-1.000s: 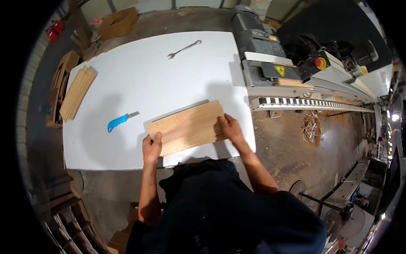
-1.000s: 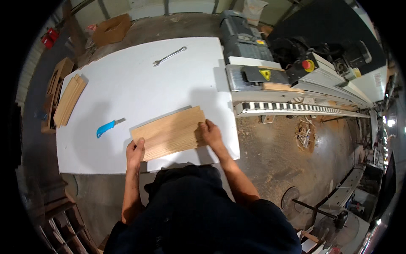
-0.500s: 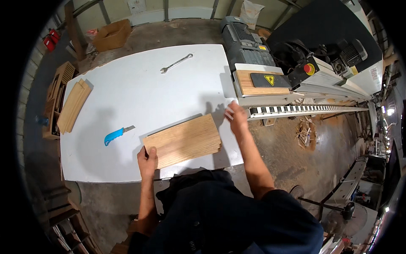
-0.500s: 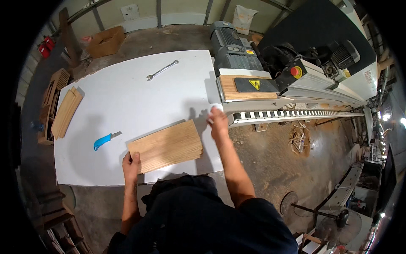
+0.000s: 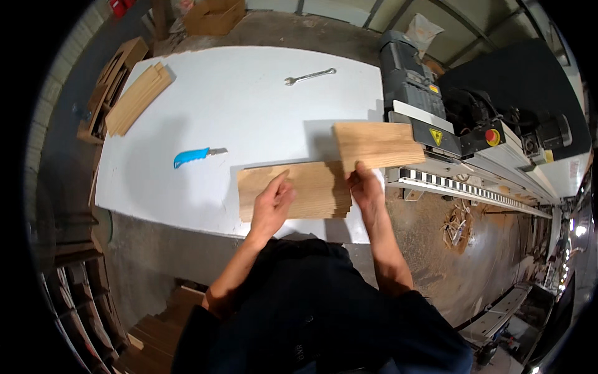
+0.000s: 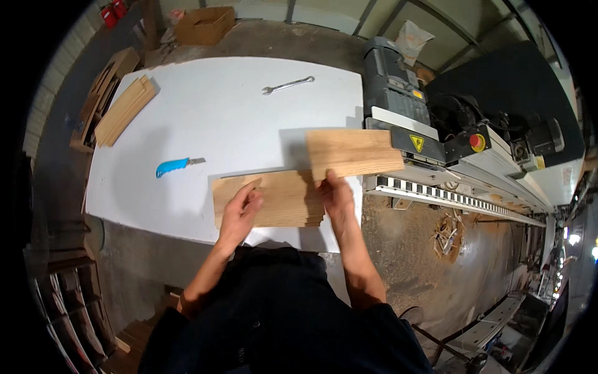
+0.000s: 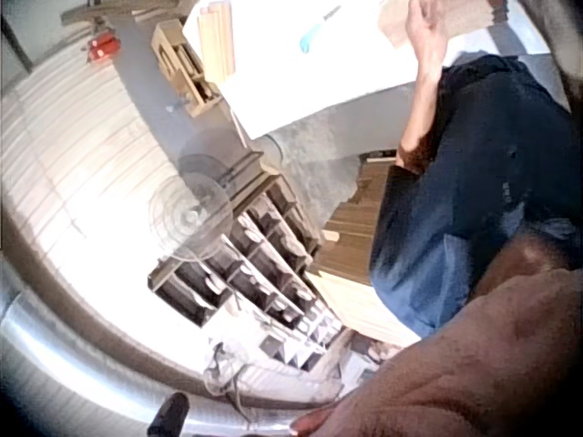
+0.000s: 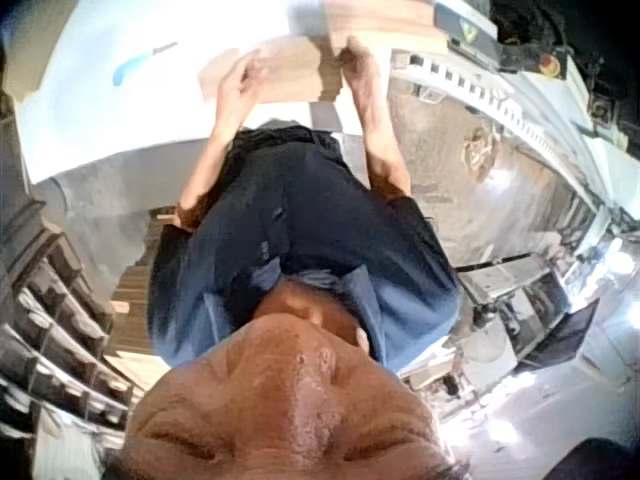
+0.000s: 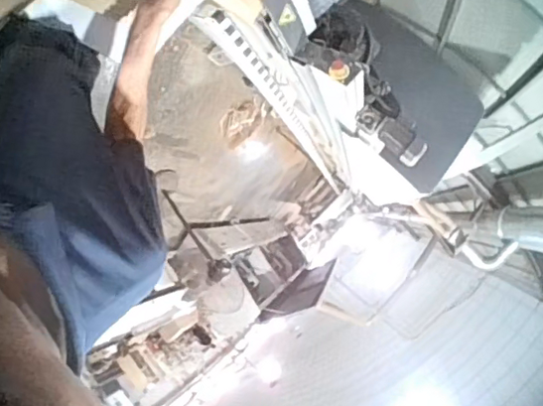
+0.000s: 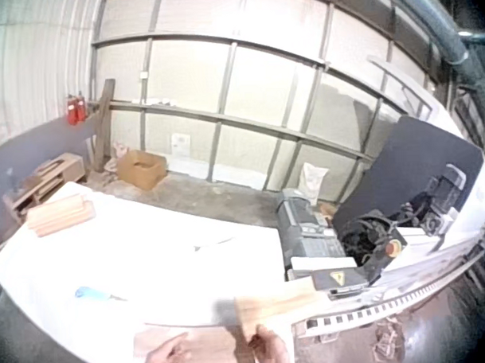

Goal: The person stacks several rectangular wood panels one by one onto a large wooden structure.

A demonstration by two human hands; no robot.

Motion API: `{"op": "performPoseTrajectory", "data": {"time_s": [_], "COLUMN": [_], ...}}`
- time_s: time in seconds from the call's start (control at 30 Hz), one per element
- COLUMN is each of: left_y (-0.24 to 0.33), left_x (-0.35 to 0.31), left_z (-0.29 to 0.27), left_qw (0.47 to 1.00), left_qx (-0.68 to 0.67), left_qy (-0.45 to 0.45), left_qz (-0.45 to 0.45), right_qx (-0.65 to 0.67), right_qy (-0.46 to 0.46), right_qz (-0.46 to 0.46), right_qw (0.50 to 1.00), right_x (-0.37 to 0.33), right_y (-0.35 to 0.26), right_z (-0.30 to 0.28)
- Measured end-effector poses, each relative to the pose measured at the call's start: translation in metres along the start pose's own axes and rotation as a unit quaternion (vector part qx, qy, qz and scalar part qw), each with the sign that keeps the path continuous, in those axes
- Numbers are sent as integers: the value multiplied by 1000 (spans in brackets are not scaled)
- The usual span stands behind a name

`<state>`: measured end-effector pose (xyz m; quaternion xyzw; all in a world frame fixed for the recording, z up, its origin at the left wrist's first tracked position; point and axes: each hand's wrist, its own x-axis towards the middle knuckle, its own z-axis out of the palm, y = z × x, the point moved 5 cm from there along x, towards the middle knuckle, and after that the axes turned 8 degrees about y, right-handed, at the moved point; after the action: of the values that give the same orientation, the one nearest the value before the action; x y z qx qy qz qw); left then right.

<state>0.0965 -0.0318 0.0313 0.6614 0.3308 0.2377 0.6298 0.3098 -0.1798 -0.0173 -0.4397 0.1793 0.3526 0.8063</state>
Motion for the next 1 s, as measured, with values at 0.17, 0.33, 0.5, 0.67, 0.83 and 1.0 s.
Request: {"op": "performPoseTrajectory", "data": {"time_s": [0.17,0.33,0.5,0.67,0.83,1.0], "left_y": [5,-1,-9,-46,-49,-63], "left_x": [-1,-3,7,9,11,10], "left_z": [16,-23,-64,-90,-71,-72], "left_qw": [985,967,990,958,972,984], "left_qx": [-163,-231,-66,218,-84,-57], "left_qy": [30,52,105,187,89,69], "left_qz": [-37,-90,-73,-10,-202,-154], "right_qx": [-47,-207,-428,-552,-468,-545], "right_qy": [-49,-156,-124,66,-23,5], "right_qz": [65,217,-193,-549,-156,-178], "right_qw": [996,941,874,624,870,820], "right_x": [-102,-122,-97,-68,-27,-25], "right_y": [90,117,55,-6,20,18], "right_z": [33,31,4,-13,-24,-14]}}
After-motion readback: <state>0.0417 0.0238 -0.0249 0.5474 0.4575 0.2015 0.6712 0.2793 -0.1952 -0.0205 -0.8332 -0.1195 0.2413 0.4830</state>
